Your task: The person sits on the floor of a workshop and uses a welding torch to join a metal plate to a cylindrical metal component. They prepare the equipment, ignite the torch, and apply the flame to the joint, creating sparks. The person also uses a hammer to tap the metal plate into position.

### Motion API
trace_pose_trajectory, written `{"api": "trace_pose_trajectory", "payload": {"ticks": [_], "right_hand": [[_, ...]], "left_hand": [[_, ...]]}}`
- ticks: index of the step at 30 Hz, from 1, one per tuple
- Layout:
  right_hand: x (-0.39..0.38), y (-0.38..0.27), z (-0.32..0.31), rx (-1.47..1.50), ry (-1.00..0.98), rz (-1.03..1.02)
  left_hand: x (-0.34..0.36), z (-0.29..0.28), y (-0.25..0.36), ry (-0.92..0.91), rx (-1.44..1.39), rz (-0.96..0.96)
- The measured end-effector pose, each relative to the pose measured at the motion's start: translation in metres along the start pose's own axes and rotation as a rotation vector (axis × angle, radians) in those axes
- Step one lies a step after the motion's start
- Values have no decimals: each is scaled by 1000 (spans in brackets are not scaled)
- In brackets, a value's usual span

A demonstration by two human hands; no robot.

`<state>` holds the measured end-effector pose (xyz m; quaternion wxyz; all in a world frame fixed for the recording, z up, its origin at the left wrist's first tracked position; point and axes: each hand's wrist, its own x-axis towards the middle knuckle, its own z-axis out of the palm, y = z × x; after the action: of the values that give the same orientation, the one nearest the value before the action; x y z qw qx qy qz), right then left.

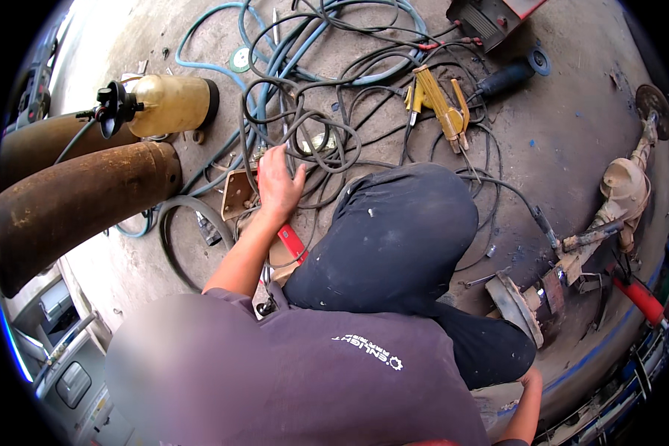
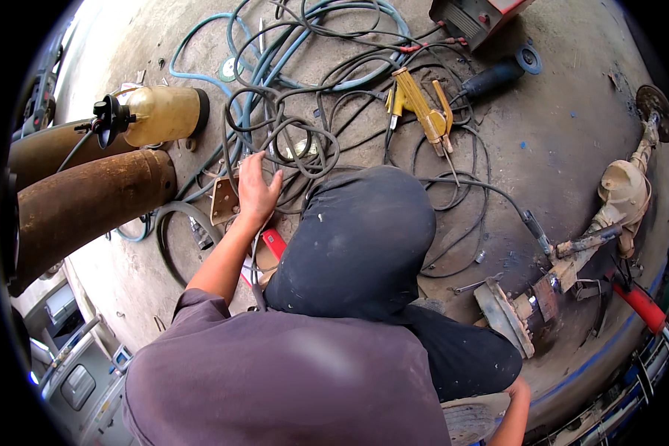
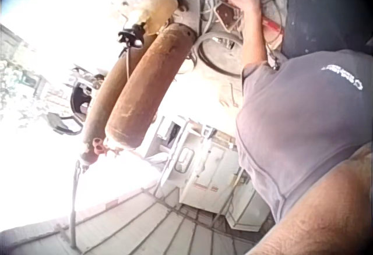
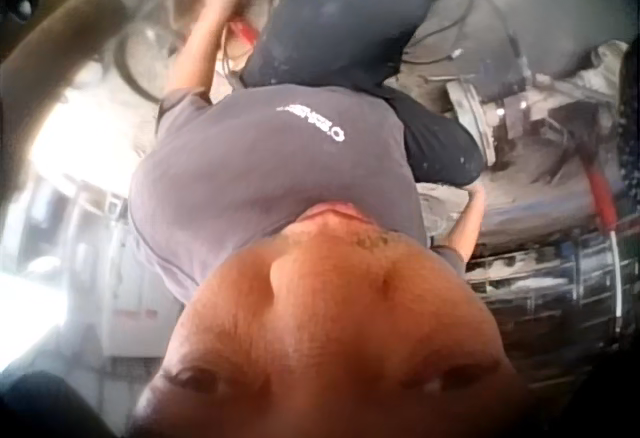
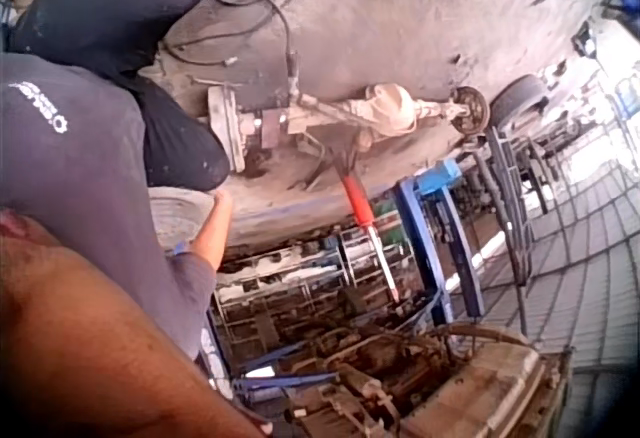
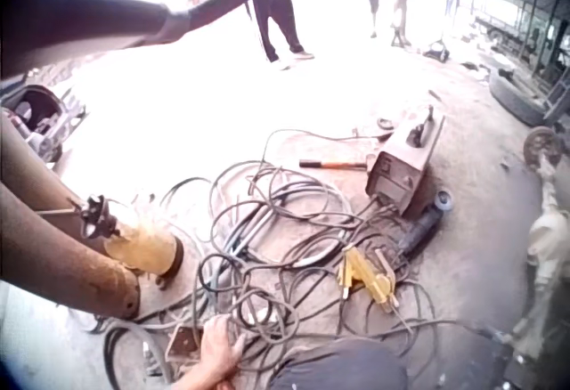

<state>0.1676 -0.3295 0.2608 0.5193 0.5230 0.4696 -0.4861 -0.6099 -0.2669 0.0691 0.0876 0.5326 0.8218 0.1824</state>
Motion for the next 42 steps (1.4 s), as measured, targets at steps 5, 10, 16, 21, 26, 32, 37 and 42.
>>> {"api": "trace_pose_trajectory", "payload": {"ticks": [5, 10, 16, 21, 26, 32, 37, 42], "right_hand": [[-5, -7, -14, 154, 265, -130], [-6, -17, 6, 394, 458, -79], [-14, -16, 20, 522, 507, -60], [-25, -19, 15, 674, 547, 32], [-12, -11, 3, 604, 574, 112], [-12, -20, 4, 569, 586, 114], [-14, -29, -19, 409, 543, 144], [-37, -93, -66, 256, 725, 117]], "left_hand": [[54, 23, -33, -133, 50, -253], [90, 39, -34, -333, -160, -172], [175, -52, -5, -176, -393, -250], [230, -137, 8, 237, -675, -198], [253, -130, -12, 271, -194, -45], [211, -82, -39, 295, -137, -91], [132, -1, 48, 68, -275, 293], [118, 105, 155, -265, -120, 740]]}}
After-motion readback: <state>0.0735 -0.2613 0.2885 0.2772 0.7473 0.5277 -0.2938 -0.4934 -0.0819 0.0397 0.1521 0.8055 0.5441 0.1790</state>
